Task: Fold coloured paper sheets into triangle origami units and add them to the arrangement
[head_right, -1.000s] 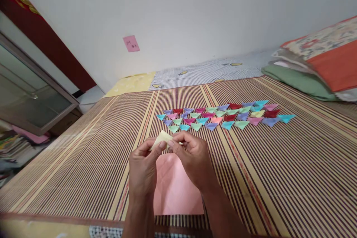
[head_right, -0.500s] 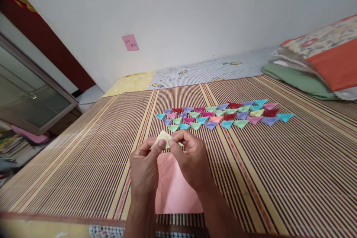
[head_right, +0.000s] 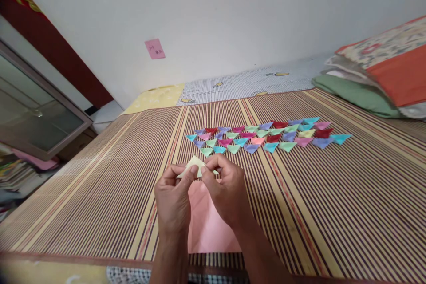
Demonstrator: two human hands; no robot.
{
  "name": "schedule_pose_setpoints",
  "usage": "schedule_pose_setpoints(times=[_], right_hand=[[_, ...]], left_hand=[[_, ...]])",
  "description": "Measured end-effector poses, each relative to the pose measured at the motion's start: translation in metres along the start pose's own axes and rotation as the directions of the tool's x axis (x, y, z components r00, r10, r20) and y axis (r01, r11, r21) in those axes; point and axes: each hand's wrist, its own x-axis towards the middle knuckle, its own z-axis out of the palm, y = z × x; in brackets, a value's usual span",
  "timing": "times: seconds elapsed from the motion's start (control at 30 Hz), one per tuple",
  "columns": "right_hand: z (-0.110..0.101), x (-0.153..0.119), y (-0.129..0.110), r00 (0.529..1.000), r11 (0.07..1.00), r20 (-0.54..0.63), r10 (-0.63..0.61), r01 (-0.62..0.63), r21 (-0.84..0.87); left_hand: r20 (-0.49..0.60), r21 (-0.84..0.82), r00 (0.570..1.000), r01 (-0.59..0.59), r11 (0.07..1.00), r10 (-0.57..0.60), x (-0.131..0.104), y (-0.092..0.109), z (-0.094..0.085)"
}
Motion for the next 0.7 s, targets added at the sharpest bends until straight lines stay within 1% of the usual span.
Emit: schedule_pose_setpoints(times=[0.13, 0.43, 0.7], right_hand=[[0.0009, 0.0001, 0.0004, 1.0, 1.0, -0.01, 0.004, -0.004, -0.001], [0.0006, -0.0001, -0.0019, 1.0, 0.999, -0.011, 0.02, -0.021, -0.028], [0.0023, 0.0003, 0.0009, 0.999, 0.999, -0.032, 0.014, -0.015, -0.039]], left_hand=[[-0.011, 0.023, 1.0, -0.018, 1.0, 0.018, -0.0013, -0.0011, -0.0009], [-0.029, 0.01, 1.0, 0.001, 1.0, -0.001, -0.002, -0.0016, -0.0006], [-0.034, 0.028, 0.999, -0.004, 1.0, 0.005, -0.0018, -0.0001, 0.0021]])
